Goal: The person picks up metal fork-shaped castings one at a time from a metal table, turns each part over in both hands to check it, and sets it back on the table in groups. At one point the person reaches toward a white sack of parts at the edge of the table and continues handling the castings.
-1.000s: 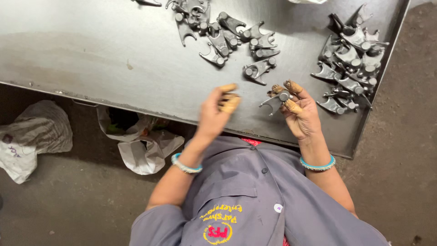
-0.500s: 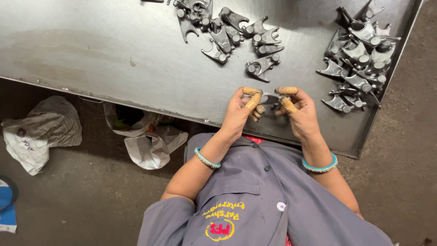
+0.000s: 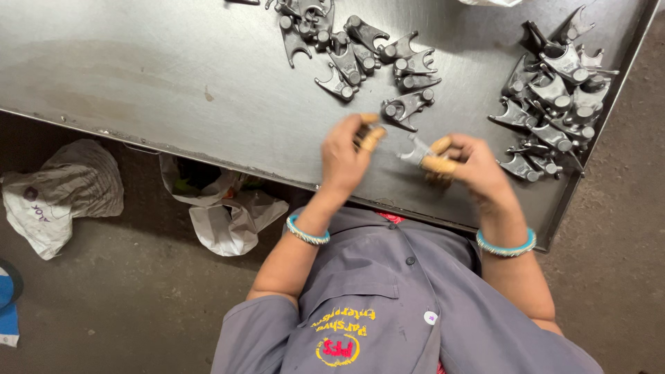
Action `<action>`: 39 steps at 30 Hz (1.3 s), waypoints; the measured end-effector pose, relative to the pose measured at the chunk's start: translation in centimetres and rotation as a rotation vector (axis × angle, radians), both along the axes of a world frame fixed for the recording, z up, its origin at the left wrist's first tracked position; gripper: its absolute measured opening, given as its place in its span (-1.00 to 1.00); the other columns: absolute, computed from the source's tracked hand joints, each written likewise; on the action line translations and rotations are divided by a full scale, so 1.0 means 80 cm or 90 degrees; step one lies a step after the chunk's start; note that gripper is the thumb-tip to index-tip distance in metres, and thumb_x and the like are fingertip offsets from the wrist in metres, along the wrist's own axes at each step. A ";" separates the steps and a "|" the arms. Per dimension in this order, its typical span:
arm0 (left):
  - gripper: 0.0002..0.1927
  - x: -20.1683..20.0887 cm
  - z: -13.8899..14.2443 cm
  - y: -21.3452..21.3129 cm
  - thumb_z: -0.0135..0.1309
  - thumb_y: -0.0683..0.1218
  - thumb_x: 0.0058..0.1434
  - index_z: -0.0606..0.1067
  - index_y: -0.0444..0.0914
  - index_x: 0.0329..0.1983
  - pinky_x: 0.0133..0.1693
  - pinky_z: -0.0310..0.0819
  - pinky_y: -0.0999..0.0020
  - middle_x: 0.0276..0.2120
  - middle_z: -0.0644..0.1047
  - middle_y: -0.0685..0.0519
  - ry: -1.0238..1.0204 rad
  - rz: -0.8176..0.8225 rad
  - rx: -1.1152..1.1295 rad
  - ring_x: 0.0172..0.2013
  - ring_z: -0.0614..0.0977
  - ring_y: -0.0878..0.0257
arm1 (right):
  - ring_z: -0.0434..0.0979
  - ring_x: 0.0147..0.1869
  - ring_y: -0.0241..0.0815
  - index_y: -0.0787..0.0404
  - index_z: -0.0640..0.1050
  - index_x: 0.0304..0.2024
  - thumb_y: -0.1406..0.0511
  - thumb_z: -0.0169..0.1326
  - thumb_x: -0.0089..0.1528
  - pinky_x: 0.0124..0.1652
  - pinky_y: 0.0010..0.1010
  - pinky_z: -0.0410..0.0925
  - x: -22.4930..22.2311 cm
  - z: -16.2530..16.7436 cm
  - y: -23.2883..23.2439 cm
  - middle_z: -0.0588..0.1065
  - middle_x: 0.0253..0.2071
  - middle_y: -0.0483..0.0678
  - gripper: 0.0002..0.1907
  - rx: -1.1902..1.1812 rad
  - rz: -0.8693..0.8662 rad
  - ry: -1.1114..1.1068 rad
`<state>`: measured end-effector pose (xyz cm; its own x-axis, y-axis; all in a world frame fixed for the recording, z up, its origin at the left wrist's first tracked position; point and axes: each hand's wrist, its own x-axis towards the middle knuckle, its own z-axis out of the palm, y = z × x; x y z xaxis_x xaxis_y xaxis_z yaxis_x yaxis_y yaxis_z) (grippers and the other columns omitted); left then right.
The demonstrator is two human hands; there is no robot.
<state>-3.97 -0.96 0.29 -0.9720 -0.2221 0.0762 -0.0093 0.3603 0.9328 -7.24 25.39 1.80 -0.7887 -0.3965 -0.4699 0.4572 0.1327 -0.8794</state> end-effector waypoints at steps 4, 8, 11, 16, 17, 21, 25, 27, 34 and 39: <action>-0.47 -0.037 0.017 -0.045 0.36 -0.10 0.14 0.51 -0.13 0.19 0.12 0.41 0.13 0.11 0.46 -0.02 0.076 0.051 -0.188 0.07 0.48 -0.01 | 0.62 -0.26 -0.12 0.28 0.48 0.02 0.34 0.24 0.39 -0.43 -0.56 0.36 -0.047 0.041 -0.013 0.63 -0.09 0.18 -0.76 -0.370 -0.229 0.052; -0.01 -0.077 0.032 -0.066 0.49 -0.21 -0.26 0.41 -0.07 0.34 0.20 0.37 0.10 0.36 0.19 -0.13 0.020 -0.030 -0.168 0.15 0.37 -0.12 | 0.61 0.06 -0.15 0.21 0.44 0.20 0.34 0.35 0.24 -0.16 -0.40 0.49 -0.059 0.061 -0.061 0.58 0.09 0.06 -0.48 -0.163 -0.195 0.210; 0.04 -0.095 0.033 -0.066 0.52 -0.25 -0.40 0.44 -0.07 0.28 0.18 0.33 0.05 0.32 0.16 -0.17 -0.023 -0.070 -0.196 0.14 0.33 -0.21 | 0.60 0.03 -0.09 0.16 0.55 0.10 0.35 0.39 0.12 -0.20 -0.26 0.44 -0.042 0.049 -0.108 0.58 0.03 0.06 -0.50 0.259 0.028 0.447; -0.03 -0.096 0.021 -0.062 0.49 -0.27 -0.35 0.44 -0.13 0.25 0.19 0.37 0.02 0.28 0.19 -0.18 -0.018 -0.073 -0.234 0.15 0.36 -0.26 | 0.50 -0.09 -0.01 0.15 0.65 -0.09 0.46 0.34 0.05 -0.11 -0.24 0.42 0.001 0.017 -0.124 0.63 -0.07 -0.08 -0.64 0.364 0.102 0.690; -0.04 -0.093 0.019 -0.062 0.49 -0.27 -0.33 0.44 -0.14 0.26 0.19 0.37 0.01 0.27 0.21 -0.18 -0.013 -0.079 -0.239 0.15 0.36 -0.27 | 0.50 -0.08 -0.03 0.15 0.65 -0.13 0.49 0.29 0.03 -0.10 -0.26 0.42 0.010 0.013 -0.117 0.63 -0.05 -0.10 -0.65 0.347 0.130 0.686; -0.07 -0.076 0.019 -0.058 0.48 -0.28 -0.33 0.45 -0.17 0.23 0.15 0.40 0.01 0.24 0.22 -0.20 -0.031 -0.102 -0.228 0.12 0.39 -0.26 | 0.54 0.02 -0.05 0.16 0.62 -0.25 0.60 0.15 0.00 -0.05 -0.35 0.45 0.039 0.011 -0.075 0.63 0.01 -0.17 -0.66 0.297 0.175 0.646; -0.04 -0.053 0.019 -0.046 0.49 -0.28 -0.35 0.44 -0.18 0.24 0.11 0.40 0.00 0.20 0.22 -0.23 -0.035 -0.125 -0.225 0.09 0.40 -0.27 | 0.55 0.04 -0.02 0.17 0.64 -0.32 0.64 0.04 -0.12 -0.02 -0.29 0.45 0.060 0.024 -0.038 0.65 -0.07 -0.10 -0.59 0.317 0.149 0.599; -0.03 -0.043 0.016 -0.039 0.49 -0.28 -0.35 0.42 -0.19 0.25 0.09 0.40 0.00 0.20 0.22 -0.24 -0.034 -0.125 -0.233 0.07 0.41 -0.28 | 0.60 0.08 -0.10 0.21 0.59 -0.28 0.61 0.05 -0.02 0.04 -0.29 0.44 0.069 0.031 -0.030 0.63 -0.07 -0.05 -0.68 0.305 0.058 0.538; -0.05 -0.016 0.004 0.001 0.43 -0.31 -0.23 0.36 -0.23 0.31 0.06 0.42 -0.03 0.23 0.22 -0.26 -0.029 -0.098 -0.290 0.01 0.41 -0.26 | 0.46 -0.09 0.02 0.31 0.54 -0.08 0.23 0.46 -0.01 -0.22 -0.23 0.41 0.095 0.037 -0.061 0.48 -0.20 0.08 -0.46 0.465 0.004 0.454; -0.06 -0.004 0.003 0.010 0.44 -0.27 -0.23 0.35 -0.24 0.30 0.01 0.44 -0.02 0.20 0.24 -0.25 -0.057 -0.093 -0.290 0.00 0.42 -0.25 | 0.46 -0.05 0.07 0.30 0.52 -0.08 0.25 0.46 0.03 -0.09 -0.16 0.38 0.104 0.021 -0.071 0.53 -0.14 0.05 -0.49 0.518 0.016 0.637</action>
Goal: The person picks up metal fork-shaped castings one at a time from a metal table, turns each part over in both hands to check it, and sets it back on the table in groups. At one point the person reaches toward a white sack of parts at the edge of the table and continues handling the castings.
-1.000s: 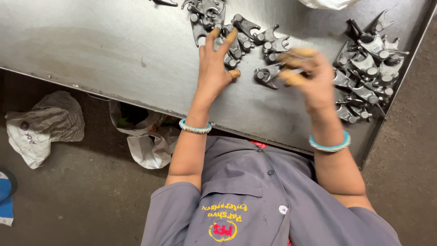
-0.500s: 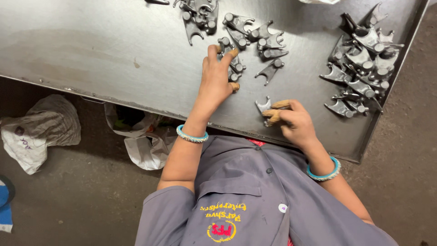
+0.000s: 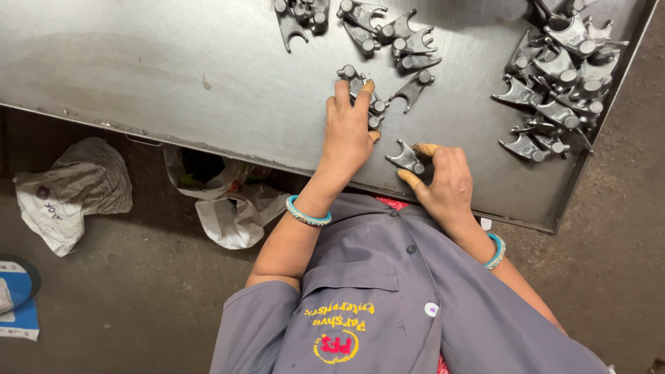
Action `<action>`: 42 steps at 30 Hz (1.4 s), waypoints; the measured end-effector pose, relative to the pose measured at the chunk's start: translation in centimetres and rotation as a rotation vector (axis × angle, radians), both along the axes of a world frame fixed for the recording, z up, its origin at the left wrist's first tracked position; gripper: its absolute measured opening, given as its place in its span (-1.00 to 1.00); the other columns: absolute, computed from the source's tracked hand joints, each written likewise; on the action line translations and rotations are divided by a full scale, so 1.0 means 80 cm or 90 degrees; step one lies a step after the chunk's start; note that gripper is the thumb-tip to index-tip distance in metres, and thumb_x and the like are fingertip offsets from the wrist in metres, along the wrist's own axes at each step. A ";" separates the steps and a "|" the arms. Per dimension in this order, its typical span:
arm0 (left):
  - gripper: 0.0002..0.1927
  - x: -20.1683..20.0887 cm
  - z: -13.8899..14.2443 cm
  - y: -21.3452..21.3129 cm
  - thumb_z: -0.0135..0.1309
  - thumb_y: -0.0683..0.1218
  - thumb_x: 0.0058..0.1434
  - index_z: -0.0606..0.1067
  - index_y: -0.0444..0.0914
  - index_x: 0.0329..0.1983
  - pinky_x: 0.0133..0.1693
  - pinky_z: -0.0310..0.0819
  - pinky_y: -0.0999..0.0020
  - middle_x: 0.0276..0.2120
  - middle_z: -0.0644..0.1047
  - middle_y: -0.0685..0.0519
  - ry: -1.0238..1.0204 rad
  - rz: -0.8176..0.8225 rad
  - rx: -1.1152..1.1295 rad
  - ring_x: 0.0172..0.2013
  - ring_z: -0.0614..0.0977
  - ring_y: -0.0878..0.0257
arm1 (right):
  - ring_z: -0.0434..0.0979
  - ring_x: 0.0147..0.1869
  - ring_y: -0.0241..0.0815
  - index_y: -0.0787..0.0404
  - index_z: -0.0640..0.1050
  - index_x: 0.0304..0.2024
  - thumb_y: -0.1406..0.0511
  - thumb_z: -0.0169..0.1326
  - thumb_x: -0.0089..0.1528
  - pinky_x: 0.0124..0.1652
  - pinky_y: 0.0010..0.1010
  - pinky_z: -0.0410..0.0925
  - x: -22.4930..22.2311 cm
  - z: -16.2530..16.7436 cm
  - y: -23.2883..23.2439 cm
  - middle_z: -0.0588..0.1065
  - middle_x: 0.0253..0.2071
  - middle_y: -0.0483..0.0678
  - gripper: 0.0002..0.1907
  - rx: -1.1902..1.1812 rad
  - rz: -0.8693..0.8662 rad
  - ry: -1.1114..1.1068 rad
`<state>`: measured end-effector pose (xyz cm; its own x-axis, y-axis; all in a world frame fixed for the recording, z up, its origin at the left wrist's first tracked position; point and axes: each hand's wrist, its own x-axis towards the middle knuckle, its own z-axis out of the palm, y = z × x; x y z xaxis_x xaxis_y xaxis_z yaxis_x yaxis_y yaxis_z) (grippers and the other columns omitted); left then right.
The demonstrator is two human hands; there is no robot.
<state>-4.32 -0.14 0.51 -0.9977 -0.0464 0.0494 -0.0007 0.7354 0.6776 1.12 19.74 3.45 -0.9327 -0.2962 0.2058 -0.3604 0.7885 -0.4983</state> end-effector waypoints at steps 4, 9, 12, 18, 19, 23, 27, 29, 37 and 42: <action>-0.07 0.008 0.004 0.006 0.44 -0.27 -0.20 0.34 -0.26 0.31 0.01 0.44 -0.03 0.19 0.24 -0.25 0.003 -0.008 -0.008 -0.02 0.42 -0.24 | 0.49 -0.06 0.05 0.27 0.51 -0.11 0.28 0.47 0.04 -0.07 -0.17 0.38 -0.003 -0.017 0.016 0.54 -0.13 -0.01 -0.52 -0.034 0.015 0.006; -0.07 0.019 0.006 0.013 0.45 -0.25 -0.18 0.33 -0.28 0.32 0.02 0.43 -0.03 0.15 0.24 -0.25 0.007 -0.014 0.008 -0.01 0.42 -0.24 | 0.57 -0.07 -0.01 0.32 0.46 -0.04 0.34 0.46 0.10 -0.07 -0.26 0.45 -0.001 -0.024 0.039 0.53 -0.11 0.05 -0.50 -0.150 -0.015 -0.002; -0.07 0.027 0.006 0.018 0.45 -0.24 -0.19 0.33 -0.29 0.31 0.01 0.42 -0.04 0.15 0.24 -0.27 0.012 -0.019 0.035 -0.01 0.42 -0.25 | 0.59 -0.07 -0.08 0.33 0.46 -0.02 0.39 0.45 0.10 -0.06 -0.33 0.48 0.003 -0.020 0.047 0.53 -0.09 0.06 -0.50 -0.201 -0.033 -0.011; -0.12 0.040 0.013 0.029 0.45 -0.23 -0.16 0.35 -0.28 0.29 0.05 0.40 -0.05 0.11 0.25 -0.25 0.031 -0.043 0.081 0.03 0.42 -0.26 | 0.62 -0.03 -0.19 0.33 0.49 0.01 0.46 0.41 0.14 0.00 -0.41 0.49 0.008 -0.008 0.053 0.57 -0.05 0.04 -0.55 -0.272 -0.032 -0.013; -0.14 0.042 0.014 0.031 0.44 -0.24 -0.15 0.36 -0.28 0.28 0.06 0.40 -0.05 0.10 0.25 -0.25 0.035 -0.049 0.090 0.04 0.42 -0.26 | 0.62 -0.03 -0.19 0.32 0.50 0.00 0.48 0.41 0.14 0.01 -0.41 0.49 0.010 -0.007 0.053 0.58 -0.05 0.03 -0.56 -0.264 -0.031 -0.011; -0.29 0.044 0.019 0.029 0.40 -0.22 -0.06 0.43 -0.26 0.20 0.06 0.41 -0.02 0.08 0.31 -0.22 0.060 -0.070 0.172 0.10 0.43 -0.22 | 0.62 0.04 -0.18 0.35 0.46 0.03 0.51 0.38 0.14 0.08 -0.41 0.48 0.014 -0.005 0.055 0.57 0.00 0.05 -0.52 -0.304 -0.019 -0.015; -0.52 0.047 0.021 0.024 0.24 -0.19 0.17 0.46 -0.24 0.18 -0.03 0.58 0.19 0.08 0.42 -0.11 0.026 -0.043 0.331 0.00 0.56 -0.04 | 0.60 0.09 -0.18 0.36 0.44 0.06 0.57 0.31 0.14 0.13 -0.38 0.49 0.016 -0.008 0.057 0.56 0.05 0.05 -0.52 -0.379 -0.019 -0.064; -0.58 0.055 0.020 0.028 0.27 -0.19 0.19 0.50 -0.28 0.12 -0.04 0.51 0.16 0.07 0.45 -0.14 0.189 -0.009 0.197 0.02 0.51 -0.10 | 0.59 0.10 -0.20 0.34 0.43 0.05 0.58 0.30 0.13 0.11 -0.37 0.49 0.015 -0.010 0.058 0.55 0.05 0.04 -0.52 -0.453 -0.027 -0.105; -0.80 0.070 -0.020 0.051 0.16 -0.21 0.33 0.55 -0.32 0.00 -0.27 0.52 0.46 -0.22 0.61 0.08 -0.143 -0.034 0.839 -0.26 0.62 0.39 | 0.56 0.08 -0.24 0.28 0.45 0.02 0.58 0.30 0.18 0.10 -0.39 0.52 0.005 -0.024 0.057 0.52 0.01 0.00 -0.58 -0.761 -0.062 -0.264; -0.93 0.070 -0.040 0.050 0.12 -0.16 0.37 0.52 -0.28 -0.15 -0.39 0.44 0.54 -0.37 0.60 0.11 -0.291 0.002 1.012 -0.40 0.58 0.46 | 0.58 -0.36 -0.29 0.27 0.51 -0.03 0.25 0.14 0.34 -0.50 -0.54 0.41 0.002 -0.048 0.062 0.56 -0.21 -0.04 -0.76 -0.779 -0.143 -0.453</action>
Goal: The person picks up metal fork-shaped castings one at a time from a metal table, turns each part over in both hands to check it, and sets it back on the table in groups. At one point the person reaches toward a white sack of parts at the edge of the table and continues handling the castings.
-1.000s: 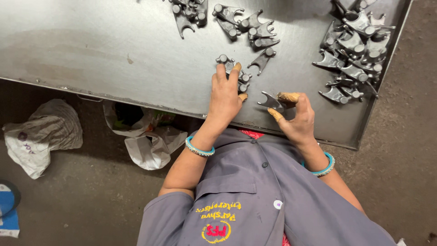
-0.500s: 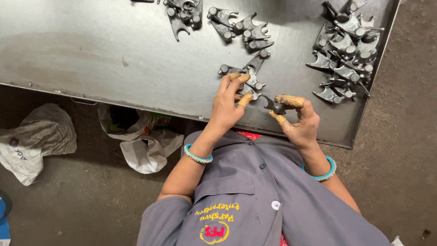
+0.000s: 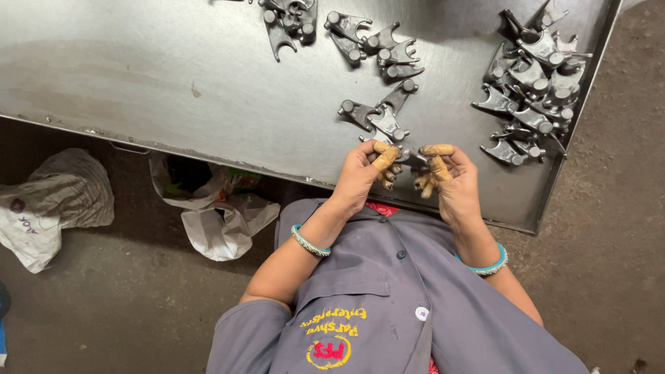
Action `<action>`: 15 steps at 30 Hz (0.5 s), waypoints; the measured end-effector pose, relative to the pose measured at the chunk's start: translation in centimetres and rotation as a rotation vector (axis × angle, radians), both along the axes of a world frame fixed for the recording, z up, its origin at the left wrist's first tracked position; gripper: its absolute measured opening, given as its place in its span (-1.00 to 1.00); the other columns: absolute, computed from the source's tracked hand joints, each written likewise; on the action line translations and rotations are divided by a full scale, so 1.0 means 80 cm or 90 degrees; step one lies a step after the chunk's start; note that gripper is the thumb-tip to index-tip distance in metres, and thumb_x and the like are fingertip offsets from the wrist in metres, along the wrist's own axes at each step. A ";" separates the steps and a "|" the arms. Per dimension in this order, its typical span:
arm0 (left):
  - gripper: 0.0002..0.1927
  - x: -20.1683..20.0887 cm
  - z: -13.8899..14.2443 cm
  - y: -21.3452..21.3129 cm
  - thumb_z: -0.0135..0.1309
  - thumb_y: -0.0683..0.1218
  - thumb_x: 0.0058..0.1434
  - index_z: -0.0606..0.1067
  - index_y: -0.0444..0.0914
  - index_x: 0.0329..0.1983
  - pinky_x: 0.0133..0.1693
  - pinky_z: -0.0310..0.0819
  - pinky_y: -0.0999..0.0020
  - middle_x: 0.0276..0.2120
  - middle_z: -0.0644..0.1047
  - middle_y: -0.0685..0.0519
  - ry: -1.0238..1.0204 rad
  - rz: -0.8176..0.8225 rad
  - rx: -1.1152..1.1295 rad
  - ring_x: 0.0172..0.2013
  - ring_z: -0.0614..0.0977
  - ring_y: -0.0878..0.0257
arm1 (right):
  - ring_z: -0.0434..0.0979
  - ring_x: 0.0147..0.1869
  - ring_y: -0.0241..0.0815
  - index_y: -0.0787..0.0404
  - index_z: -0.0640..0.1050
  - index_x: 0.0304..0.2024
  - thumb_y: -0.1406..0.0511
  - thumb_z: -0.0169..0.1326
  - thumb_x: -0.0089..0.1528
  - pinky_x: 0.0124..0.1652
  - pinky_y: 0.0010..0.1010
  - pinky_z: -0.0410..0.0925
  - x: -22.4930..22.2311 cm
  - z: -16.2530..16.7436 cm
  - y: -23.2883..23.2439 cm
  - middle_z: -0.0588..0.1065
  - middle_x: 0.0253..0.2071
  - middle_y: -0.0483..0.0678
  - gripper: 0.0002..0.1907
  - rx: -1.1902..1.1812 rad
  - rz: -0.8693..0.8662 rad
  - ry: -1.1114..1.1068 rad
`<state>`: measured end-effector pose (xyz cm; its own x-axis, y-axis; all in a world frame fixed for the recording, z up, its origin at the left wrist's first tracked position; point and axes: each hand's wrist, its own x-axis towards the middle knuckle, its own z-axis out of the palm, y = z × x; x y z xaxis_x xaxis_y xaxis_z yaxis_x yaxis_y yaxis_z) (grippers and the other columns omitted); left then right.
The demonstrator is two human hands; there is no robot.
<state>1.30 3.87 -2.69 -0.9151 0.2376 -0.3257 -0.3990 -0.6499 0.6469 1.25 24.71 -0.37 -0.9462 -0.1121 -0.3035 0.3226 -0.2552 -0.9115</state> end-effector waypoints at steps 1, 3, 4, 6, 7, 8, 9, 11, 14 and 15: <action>-0.93 0.000 -0.002 0.000 0.11 -0.15 0.38 0.52 -0.27 -0.17 -0.41 0.43 0.54 -0.39 0.60 0.12 -0.005 -0.003 0.005 -0.43 0.58 0.46 | 0.57 -0.42 -0.30 0.27 0.52 -0.04 0.19 0.11 0.36 -0.57 -0.57 0.36 0.000 -0.006 0.001 0.57 -0.23 -0.06 -0.73 -0.013 0.008 -0.026; -0.92 -0.001 -0.004 0.001 0.10 -0.15 0.40 0.51 -0.28 -0.18 -0.42 0.41 0.54 -0.41 0.59 0.12 -0.006 0.000 0.006 -0.44 0.56 0.47 | 0.55 -0.45 -0.32 0.26 0.53 -0.05 0.14 0.10 0.38 -0.55 -0.58 0.35 0.001 -0.016 0.005 0.56 -0.32 -0.07 -0.69 -0.029 0.011 -0.048; -0.91 -0.002 -0.005 0.002 0.11 -0.15 0.41 0.51 -0.29 -0.17 -0.40 0.41 0.55 -0.40 0.59 0.12 0.000 0.004 0.002 -0.44 0.56 0.47 | 0.54 -0.47 -0.33 0.26 0.53 -0.05 0.12 0.10 0.39 -0.54 -0.58 0.35 0.001 -0.021 0.006 0.55 -0.36 -0.08 -0.68 -0.037 0.011 -0.058; -0.90 -0.003 -0.005 0.001 0.11 -0.15 0.42 0.51 -0.29 -0.17 -0.38 0.42 0.55 -0.40 0.59 0.12 0.004 0.012 -0.006 -0.43 0.55 0.48 | 0.56 -0.43 -0.33 0.27 0.52 -0.08 0.12 0.10 0.40 -0.51 -0.58 0.38 -0.001 -0.026 0.009 0.54 -0.36 -0.11 -0.68 -0.044 0.015 -0.068; -0.90 -0.004 -0.005 0.000 0.11 -0.14 0.42 0.52 -0.29 -0.16 -0.38 0.42 0.55 -0.39 0.59 0.12 0.003 0.015 -0.011 -0.42 0.56 0.48 | 0.56 -0.42 -0.33 0.27 0.52 -0.09 0.11 0.10 0.40 -0.49 -0.57 0.39 -0.002 -0.026 0.010 0.54 -0.36 -0.13 -0.67 -0.047 0.016 -0.073; -0.90 -0.005 -0.004 -0.001 0.10 -0.13 0.41 0.52 -0.28 -0.16 -0.37 0.43 0.56 -0.39 0.59 0.12 0.002 0.018 -0.016 -0.42 0.56 0.49 | 0.55 -0.48 -0.34 0.25 0.52 -0.10 0.11 0.09 0.39 -0.54 -0.59 0.36 -0.003 -0.025 0.010 0.56 -0.40 -0.10 -0.69 -0.026 0.036 -0.084; -0.91 -0.006 -0.002 -0.003 0.10 -0.15 0.41 0.51 -0.28 -0.17 -0.40 0.41 0.54 -0.41 0.59 0.11 0.004 0.019 -0.029 -0.44 0.55 0.47 | 0.53 -0.53 -0.35 0.22 0.53 -0.11 0.11 0.08 0.37 -0.59 -0.60 0.33 -0.004 -0.023 0.009 0.57 -0.45 -0.08 -0.70 -0.006 0.057 -0.093; -0.94 -0.008 0.003 -0.008 0.09 -0.17 0.39 0.50 -0.27 -0.18 -0.45 0.39 0.50 -0.44 0.59 0.09 0.008 0.022 -0.055 -0.48 0.54 0.44 | 0.53 -0.50 -0.36 0.23 0.52 -0.11 0.17 0.13 0.34 -0.54 -0.59 0.33 -0.009 -0.014 0.008 0.58 -0.44 -0.07 -0.75 0.043 0.123 -0.068; -0.89 0.003 0.014 -0.018 -0.02 -0.22 0.30 0.48 -0.31 -0.15 -0.38 0.48 0.39 -0.44 0.57 0.03 0.227 0.131 -0.516 -0.45 0.63 0.30 | 0.57 -0.37 -0.35 0.28 0.51 -0.11 0.30 0.24 0.28 -0.41 -0.54 0.36 -0.027 0.009 0.006 0.56 -0.37 -0.08 -0.77 0.121 0.250 -0.076; -0.89 0.003 0.017 -0.019 -0.03 -0.21 0.31 0.49 -0.30 -0.15 -0.34 0.47 0.33 -0.41 0.57 0.00 0.268 0.172 -0.567 -0.41 0.62 0.20 | 0.56 -0.42 -0.33 0.28 0.51 -0.14 0.31 0.24 0.24 -0.48 -0.54 0.32 -0.039 0.020 0.009 0.55 -0.41 -0.07 -0.77 0.145 0.286 -0.150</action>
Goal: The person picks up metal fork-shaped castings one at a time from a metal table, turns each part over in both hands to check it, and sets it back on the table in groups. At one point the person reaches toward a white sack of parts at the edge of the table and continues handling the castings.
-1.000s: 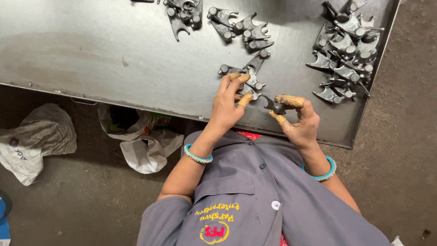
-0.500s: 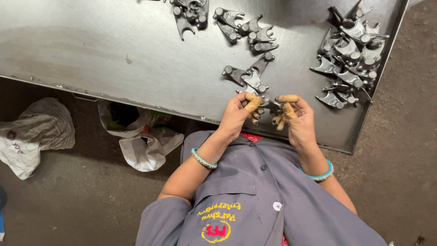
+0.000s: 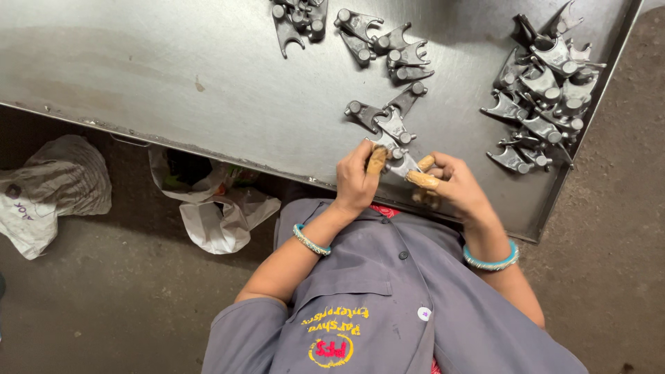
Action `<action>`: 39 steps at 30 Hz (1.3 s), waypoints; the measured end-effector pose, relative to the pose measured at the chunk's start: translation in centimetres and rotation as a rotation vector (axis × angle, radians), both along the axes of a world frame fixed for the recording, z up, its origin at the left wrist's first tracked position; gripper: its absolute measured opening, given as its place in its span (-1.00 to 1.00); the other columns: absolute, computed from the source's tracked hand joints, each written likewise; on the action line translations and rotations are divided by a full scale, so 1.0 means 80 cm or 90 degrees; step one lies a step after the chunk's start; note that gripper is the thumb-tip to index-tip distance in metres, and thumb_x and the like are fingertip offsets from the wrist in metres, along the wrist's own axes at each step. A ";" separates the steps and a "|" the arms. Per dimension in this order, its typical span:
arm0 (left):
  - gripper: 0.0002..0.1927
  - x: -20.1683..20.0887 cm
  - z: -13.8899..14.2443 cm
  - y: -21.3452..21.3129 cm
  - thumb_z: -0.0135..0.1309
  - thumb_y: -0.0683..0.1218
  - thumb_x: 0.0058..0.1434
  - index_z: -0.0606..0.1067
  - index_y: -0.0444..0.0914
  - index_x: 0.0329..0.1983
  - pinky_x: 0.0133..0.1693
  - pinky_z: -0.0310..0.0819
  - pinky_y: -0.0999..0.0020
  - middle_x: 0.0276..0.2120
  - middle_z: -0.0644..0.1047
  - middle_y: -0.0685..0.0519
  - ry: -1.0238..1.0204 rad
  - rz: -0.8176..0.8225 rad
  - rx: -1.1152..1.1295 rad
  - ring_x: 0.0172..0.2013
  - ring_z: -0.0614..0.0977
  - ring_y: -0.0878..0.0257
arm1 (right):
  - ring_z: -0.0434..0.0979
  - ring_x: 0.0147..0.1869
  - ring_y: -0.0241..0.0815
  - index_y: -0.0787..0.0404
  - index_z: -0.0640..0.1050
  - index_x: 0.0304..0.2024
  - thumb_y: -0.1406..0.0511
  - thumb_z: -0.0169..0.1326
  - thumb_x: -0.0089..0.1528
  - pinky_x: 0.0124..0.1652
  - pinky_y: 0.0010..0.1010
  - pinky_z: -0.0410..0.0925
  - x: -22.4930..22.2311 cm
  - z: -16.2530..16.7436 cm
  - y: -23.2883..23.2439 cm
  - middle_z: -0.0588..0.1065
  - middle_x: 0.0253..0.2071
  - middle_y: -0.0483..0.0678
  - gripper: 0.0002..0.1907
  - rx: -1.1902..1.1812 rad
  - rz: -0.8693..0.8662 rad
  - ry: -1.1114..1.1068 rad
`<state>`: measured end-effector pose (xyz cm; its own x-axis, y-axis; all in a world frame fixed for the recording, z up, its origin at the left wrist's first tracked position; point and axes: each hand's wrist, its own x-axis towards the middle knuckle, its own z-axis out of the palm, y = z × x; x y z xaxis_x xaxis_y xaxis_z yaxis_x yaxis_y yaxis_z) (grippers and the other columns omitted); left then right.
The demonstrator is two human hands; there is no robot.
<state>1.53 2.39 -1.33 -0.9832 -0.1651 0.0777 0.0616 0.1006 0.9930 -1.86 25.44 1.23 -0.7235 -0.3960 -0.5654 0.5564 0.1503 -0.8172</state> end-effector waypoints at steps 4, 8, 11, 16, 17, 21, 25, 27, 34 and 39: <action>-0.82 0.001 0.005 -0.001 -0.11 -0.17 0.33 0.51 -0.28 -0.15 -0.30 0.49 0.22 -0.37 0.58 -0.06 0.036 0.067 -0.038 -0.38 0.63 0.03 | 0.51 -0.53 -0.19 0.36 0.60 -0.13 0.28 0.25 0.19 -0.57 -0.46 0.23 -0.057 0.048 0.008 0.55 -0.49 0.11 -0.71 0.164 0.126 0.066; -0.77 0.000 0.003 -0.001 -0.15 -0.16 0.31 0.51 -0.29 -0.10 -0.24 0.49 0.19 -0.31 0.58 -0.11 0.047 0.086 -0.048 -0.31 0.62 -0.03 | 0.62 -0.29 -0.19 0.16 0.48 0.09 0.32 0.33 0.09 -0.34 -0.46 0.45 -0.081 0.086 -0.017 0.61 -0.22 0.07 -0.48 -0.188 -0.197 0.217; -0.79 -0.001 0.001 0.001 -0.14 -0.15 0.32 0.50 -0.30 -0.12 -0.27 0.48 0.16 -0.35 0.56 -0.11 0.051 0.087 -0.040 -0.34 0.61 -0.05 | 0.55 -0.22 -0.10 0.17 0.56 0.09 0.31 0.33 0.12 -0.28 -0.34 0.43 -0.068 0.095 -0.057 0.55 -0.19 0.05 -0.52 0.170 0.023 0.460; -0.81 -0.001 -0.003 0.002 -0.13 -0.15 0.29 0.46 -0.31 -0.15 -0.27 0.44 0.11 -0.37 0.52 -0.15 0.068 0.094 -0.053 -0.34 0.56 -0.14 | 0.42 0.00 0.08 0.14 0.61 0.05 0.31 0.34 0.06 0.01 -0.20 0.36 -0.029 0.090 -0.080 0.49 -0.08 0.03 -0.52 0.437 0.211 0.716; -0.81 0.000 -0.004 0.001 -0.13 -0.14 0.29 0.46 -0.31 -0.15 -0.28 0.43 0.10 -0.37 0.52 -0.15 0.065 0.095 -0.050 -0.35 0.56 -0.14 | 0.41 0.01 0.08 0.16 0.61 0.02 0.31 0.34 0.04 0.03 -0.20 0.35 -0.024 0.087 -0.076 0.50 -0.08 0.02 -0.53 0.434 0.205 0.715; -0.82 0.001 -0.004 0.004 -0.12 -0.15 0.30 0.46 -0.31 -0.15 -0.27 0.42 0.11 -0.38 0.52 -0.14 0.036 0.078 -0.069 -0.34 0.56 -0.12 | 0.43 -0.04 0.05 0.18 0.60 -0.21 0.26 0.42 0.00 -0.02 -0.20 0.36 -0.004 0.066 -0.054 0.51 -0.21 -0.04 -0.64 0.504 0.174 0.668; -0.81 0.000 0.000 0.006 -0.11 -0.16 0.31 0.49 -0.29 -0.14 -0.27 0.45 0.14 -0.37 0.54 -0.12 0.053 0.063 -0.056 -0.34 0.57 -0.08 | 0.49 -0.19 -0.04 0.22 0.59 -0.28 0.29 0.45 0.01 -0.19 -0.27 0.39 0.007 0.030 -0.029 0.50 -0.30 -0.03 -0.68 0.497 0.075 0.606; -0.81 0.002 0.003 0.006 -0.12 -0.16 0.32 0.50 -0.28 -0.13 -0.26 0.46 0.15 -0.34 0.54 -0.11 0.067 0.065 -0.051 -0.33 0.58 -0.07 | 0.54 -0.27 -0.15 0.20 0.61 -0.29 0.32 0.43 0.05 -0.29 -0.38 0.44 0.011 0.010 -0.016 0.53 -0.31 -0.04 -0.74 0.416 0.005 0.515; -0.84 0.002 -0.003 0.008 -0.09 -0.16 0.32 0.48 -0.31 -0.16 -0.30 0.43 0.15 -0.41 0.51 -0.10 0.042 0.067 -0.063 -0.37 0.56 -0.06 | 0.58 -0.17 -0.13 0.15 0.51 -0.06 0.34 0.23 0.34 -0.25 -0.35 0.47 0.006 -0.049 0.032 0.56 -0.14 0.02 -0.83 -0.315 -0.302 0.016; -0.83 0.001 -0.011 0.011 -0.11 -0.18 0.28 0.47 -0.31 -0.16 -0.31 0.42 0.15 -0.41 0.50 -0.10 0.053 0.070 -0.065 -0.38 0.55 -0.05 | 0.57 -0.14 -0.15 0.11 0.51 0.01 0.20 0.17 0.33 -0.23 -0.46 0.42 0.003 -0.062 0.046 0.59 -0.13 0.09 -0.75 -0.384 -0.320 -0.105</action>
